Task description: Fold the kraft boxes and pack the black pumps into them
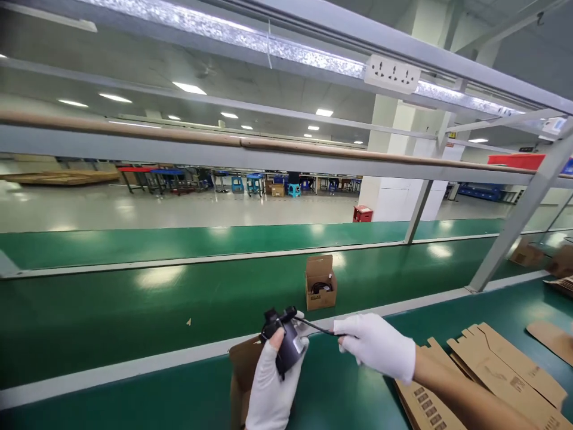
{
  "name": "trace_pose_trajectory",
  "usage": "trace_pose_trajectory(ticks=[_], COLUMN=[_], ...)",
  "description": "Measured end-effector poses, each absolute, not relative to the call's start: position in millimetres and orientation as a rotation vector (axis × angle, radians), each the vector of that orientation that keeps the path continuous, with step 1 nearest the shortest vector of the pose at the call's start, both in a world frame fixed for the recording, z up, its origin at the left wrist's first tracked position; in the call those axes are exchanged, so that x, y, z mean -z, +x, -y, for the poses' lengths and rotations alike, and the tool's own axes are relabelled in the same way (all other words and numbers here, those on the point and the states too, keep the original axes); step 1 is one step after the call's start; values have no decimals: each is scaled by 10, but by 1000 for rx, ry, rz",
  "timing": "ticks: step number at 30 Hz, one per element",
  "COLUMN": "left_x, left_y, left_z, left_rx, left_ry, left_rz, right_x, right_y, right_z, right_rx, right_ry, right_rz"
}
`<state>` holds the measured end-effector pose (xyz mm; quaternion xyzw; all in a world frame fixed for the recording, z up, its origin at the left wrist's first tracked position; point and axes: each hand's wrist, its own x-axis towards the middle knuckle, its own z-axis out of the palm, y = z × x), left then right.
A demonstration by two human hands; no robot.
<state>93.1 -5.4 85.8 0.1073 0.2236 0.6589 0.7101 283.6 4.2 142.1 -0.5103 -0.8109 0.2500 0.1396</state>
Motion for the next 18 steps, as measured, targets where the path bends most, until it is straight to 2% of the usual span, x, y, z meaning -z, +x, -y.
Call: trace_pose_trajectory(ticks=[3,6,9,13,16,18], left_x=[-940,-982,-896,-712,-672,-699], left_y=[922,916,938,1013,1063,1074], left_z=[18,20,36,38,36,45], left_rx=[-1507,-1428,-1484,-1567,-1493,-1361], left_ry=[9,-115,110,729,935,987], left_rz=[-447,-380,-431,-630,-670,-564], right_x=[-1305,-1194,-1314,-1840,-2200,-2317], right_y=[2783,2628,2515,2543,2571,2560], right_z=[228,448,596,618,481,321], right_rx=[-361,61,82,217,371,309], right_ry=[-1491,-1330,-1168,-1073,-1033,-1029], right_rz=[2637,2992,3188,3122,3004,2961])
